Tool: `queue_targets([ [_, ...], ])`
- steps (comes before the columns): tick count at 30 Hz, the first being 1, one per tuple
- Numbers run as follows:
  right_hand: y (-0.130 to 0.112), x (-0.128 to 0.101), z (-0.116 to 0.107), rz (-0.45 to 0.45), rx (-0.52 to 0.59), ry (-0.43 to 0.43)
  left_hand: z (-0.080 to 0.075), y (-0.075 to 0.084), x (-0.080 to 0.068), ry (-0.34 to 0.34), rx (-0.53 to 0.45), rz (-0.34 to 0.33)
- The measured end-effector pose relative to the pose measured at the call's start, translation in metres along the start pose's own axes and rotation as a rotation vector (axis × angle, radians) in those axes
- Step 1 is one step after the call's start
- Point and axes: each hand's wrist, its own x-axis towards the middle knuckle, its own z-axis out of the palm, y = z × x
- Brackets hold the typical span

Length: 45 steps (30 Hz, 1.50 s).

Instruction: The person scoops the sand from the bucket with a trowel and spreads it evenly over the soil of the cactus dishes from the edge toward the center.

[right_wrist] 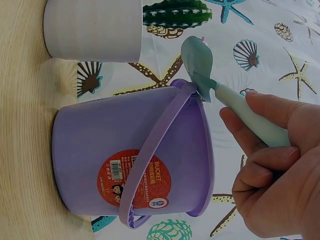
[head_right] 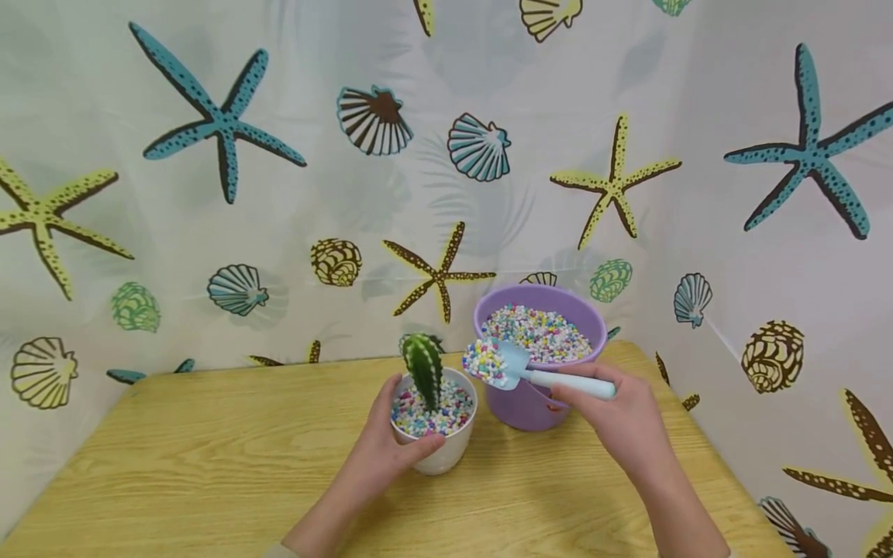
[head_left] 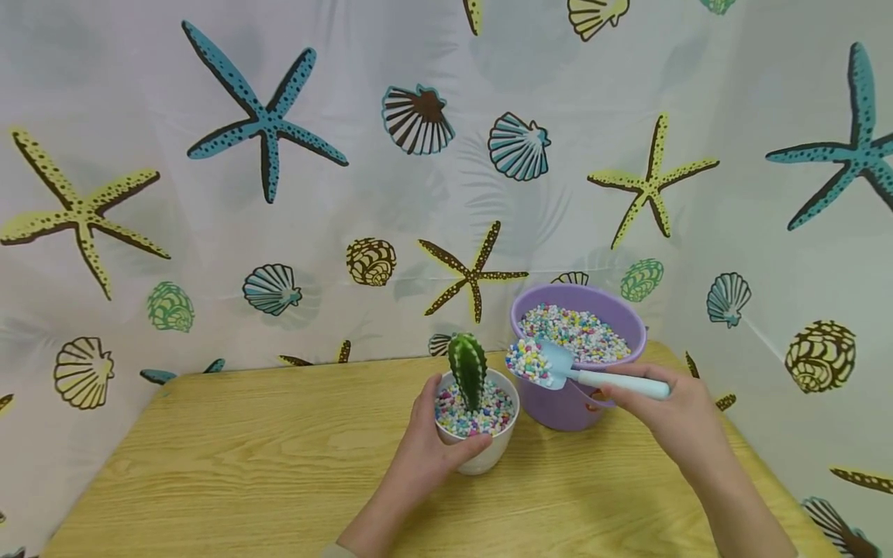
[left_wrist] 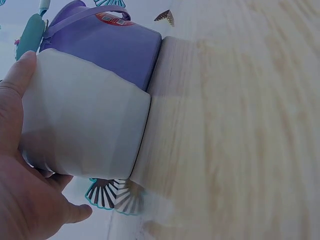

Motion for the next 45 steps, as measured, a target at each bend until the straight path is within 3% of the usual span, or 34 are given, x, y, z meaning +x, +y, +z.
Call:
queue_targets([
  [17, 0.000, -0.006, 0.010, 0.006, 0.025, -0.022, -0.001, -0.001, -0.002, 0.014, 0.020, 0.004],
  [34, -0.003, -0.008, 0.033, 0.015, -0.039, -0.029, -0.022, -0.005, -0.006, -0.004, 0.044, -0.019],
  [45, -0.002, -0.006, 0.047, -0.005, -0.057, -0.034, -0.026, -0.002, -0.007, -0.018, 0.036, -0.027],
])
